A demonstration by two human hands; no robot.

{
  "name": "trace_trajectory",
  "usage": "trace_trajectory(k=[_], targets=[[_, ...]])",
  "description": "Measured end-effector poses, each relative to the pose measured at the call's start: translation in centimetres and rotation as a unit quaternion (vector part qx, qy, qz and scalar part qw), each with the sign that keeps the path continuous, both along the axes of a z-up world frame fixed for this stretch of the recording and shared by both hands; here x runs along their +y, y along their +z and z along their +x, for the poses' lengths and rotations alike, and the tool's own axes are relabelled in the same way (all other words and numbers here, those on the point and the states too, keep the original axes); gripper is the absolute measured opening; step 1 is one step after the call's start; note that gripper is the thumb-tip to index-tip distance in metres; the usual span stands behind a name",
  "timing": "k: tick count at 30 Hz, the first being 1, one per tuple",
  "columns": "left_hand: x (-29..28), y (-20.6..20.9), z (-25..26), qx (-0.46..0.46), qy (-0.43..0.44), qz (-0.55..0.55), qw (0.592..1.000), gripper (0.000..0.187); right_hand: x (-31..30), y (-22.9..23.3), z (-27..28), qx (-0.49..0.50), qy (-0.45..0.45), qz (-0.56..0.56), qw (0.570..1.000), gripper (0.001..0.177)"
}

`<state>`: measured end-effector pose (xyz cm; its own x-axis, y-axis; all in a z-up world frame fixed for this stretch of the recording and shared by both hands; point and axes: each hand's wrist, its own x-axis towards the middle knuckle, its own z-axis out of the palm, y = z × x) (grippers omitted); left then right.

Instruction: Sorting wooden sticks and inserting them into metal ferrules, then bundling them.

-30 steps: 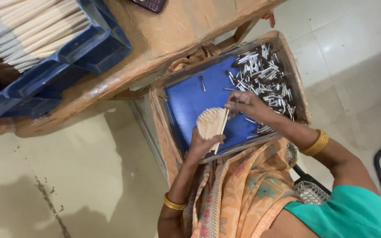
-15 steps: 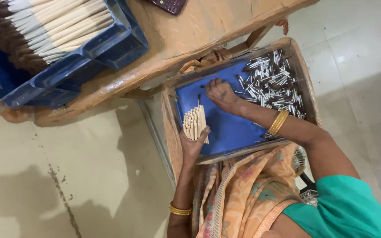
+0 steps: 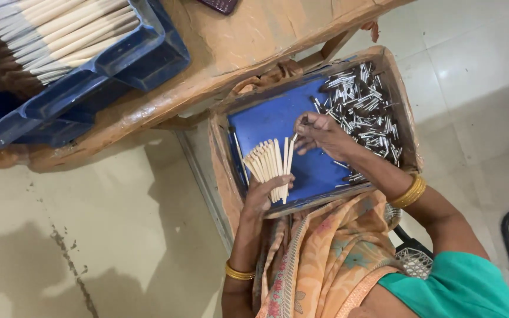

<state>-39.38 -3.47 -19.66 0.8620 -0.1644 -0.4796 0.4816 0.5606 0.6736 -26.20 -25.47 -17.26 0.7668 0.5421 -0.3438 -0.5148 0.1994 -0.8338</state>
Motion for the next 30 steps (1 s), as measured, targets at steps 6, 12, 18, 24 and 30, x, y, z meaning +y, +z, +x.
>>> trace_trajectory(k=[6,12,18,24,30], targets=[[-0.1,1.3,0.3,-0.004,-0.033,-0.007,0.999,0.041,-1.1,0.3,0.2,-0.019,0.069,-0.028,0.997,0.016],[0.4,2.0,0.8,-0.029,-0.075,-0.019,0.997,0.048,-2.3,0.3,0.1,-0.076,0.104,-0.057,0.990,0.013],[0.4,1.7,0.5,0.010,-0.075,-0.015,0.997,0.041,-3.1,1.0,0.1,-0.122,0.120,-0.001,0.985,0.011],[-0.8,4.0,0.6,-0.061,-0.040,0.016,0.997,0.037,-2.9,0.8,-0.5,-0.147,0.145,-0.022,0.978,0.011],[-1.8,3.9,0.8,-0.266,-0.068,0.354,0.894,0.039,-2.4,-4.8,-3.8,-0.101,0.116,-0.107,0.982,0.016]])
